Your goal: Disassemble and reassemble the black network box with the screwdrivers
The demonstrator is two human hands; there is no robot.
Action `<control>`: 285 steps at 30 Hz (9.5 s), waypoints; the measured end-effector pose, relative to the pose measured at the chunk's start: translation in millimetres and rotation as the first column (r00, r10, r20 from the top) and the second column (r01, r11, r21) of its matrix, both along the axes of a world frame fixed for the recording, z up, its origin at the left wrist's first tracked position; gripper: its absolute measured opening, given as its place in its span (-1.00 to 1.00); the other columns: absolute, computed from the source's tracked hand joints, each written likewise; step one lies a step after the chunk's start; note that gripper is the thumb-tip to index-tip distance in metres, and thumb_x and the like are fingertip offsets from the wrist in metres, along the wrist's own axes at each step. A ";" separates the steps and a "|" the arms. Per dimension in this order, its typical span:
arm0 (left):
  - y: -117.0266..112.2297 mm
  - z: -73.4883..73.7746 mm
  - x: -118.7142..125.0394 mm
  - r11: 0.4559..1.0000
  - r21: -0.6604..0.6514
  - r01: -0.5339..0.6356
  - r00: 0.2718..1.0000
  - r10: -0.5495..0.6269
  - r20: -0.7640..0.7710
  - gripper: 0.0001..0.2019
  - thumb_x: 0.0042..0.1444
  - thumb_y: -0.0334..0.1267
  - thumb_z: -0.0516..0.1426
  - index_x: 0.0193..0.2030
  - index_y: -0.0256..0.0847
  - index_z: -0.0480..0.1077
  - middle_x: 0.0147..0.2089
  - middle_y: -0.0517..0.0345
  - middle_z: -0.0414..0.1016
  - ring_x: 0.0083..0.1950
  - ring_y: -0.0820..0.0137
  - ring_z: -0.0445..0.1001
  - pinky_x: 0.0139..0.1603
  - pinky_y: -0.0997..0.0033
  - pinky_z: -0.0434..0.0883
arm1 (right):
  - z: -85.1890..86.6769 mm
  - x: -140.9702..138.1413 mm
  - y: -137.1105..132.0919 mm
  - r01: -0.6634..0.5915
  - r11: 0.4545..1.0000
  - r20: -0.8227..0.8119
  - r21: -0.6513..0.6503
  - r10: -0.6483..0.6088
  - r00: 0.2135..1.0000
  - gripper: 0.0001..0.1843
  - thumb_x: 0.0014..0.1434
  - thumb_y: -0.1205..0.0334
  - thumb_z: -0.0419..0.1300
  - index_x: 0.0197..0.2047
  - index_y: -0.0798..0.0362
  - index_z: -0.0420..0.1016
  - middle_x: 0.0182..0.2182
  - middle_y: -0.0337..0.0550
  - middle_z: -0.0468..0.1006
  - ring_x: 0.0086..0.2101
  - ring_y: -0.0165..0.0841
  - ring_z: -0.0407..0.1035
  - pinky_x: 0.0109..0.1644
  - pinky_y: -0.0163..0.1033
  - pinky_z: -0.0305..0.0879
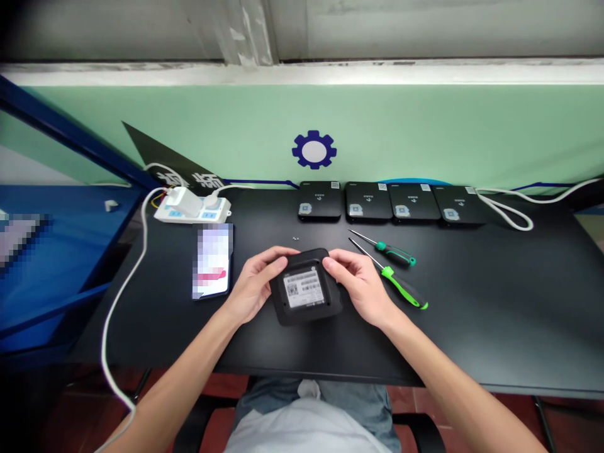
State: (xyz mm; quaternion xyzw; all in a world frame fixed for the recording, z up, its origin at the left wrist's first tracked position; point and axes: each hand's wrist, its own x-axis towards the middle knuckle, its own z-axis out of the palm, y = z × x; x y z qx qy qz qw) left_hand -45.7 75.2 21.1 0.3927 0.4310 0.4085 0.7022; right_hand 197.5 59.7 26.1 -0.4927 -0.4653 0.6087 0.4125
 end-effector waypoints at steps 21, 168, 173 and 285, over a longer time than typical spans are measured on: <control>-0.9 -0.7 5.0 0.977 -0.108 -0.182 0.973 0.195 0.121 -0.49 0.16 0.16 0.60 -0.04 -0.11 0.56 -0.12 0.18 0.73 -0.15 0.32 0.69 -0.12 0.43 0.58 | 4.6 -5.4 1.8 -0.045 0.999 0.013 0.012 0.045 0.999 -0.42 0.34 -0.42 0.44 -0.22 -0.03 0.67 -0.26 -0.14 0.66 -0.23 -0.25 0.48 -0.09 -0.17 0.53; -88.2 -29.3 38.4 0.768 0.632 0.108 0.550 0.483 -0.681 0.02 0.16 -0.41 0.60 0.63 -0.07 0.20 0.24 -0.10 0.54 0.28 -0.05 0.53 0.37 -0.10 0.58 | 28.2 -54.4 124.7 -0.843 0.502 0.981 -0.195 0.087 -0.175 -0.55 0.58 -0.07 0.35 0.31 0.07 0.61 0.11 0.00 0.71 0.02 -0.18 0.66 0.13 0.06 0.70; -86.9 -31.3 37.3 0.766 0.632 0.113 0.551 0.481 -0.682 -0.01 0.16 -0.38 0.60 0.62 -0.08 0.23 0.23 -0.10 0.55 0.28 -0.04 0.54 0.36 -0.10 0.59 | 22.8 -52.6 133.6 -0.878 0.444 0.982 -0.181 0.124 -0.140 -0.58 0.56 -0.06 0.37 0.26 0.07 0.62 0.06 -0.06 0.71 -0.04 -0.24 0.65 0.08 0.00 0.69; -95.9 69.3 21.8 0.670 -0.715 -0.201 0.764 0.564 0.314 -0.36 0.61 -0.28 -0.02 0.70 -0.58 0.24 0.45 -0.43 0.67 0.50 0.02 0.68 0.61 0.08 0.57 | 28.0 10.2 -50.3 -0.306 0.692 0.679 0.654 -0.359 0.640 -0.85 0.61 0.34 0.27 0.13 0.03 0.66 -0.13 -0.16 0.65 -0.29 -0.43 0.56 -0.22 -0.29 0.52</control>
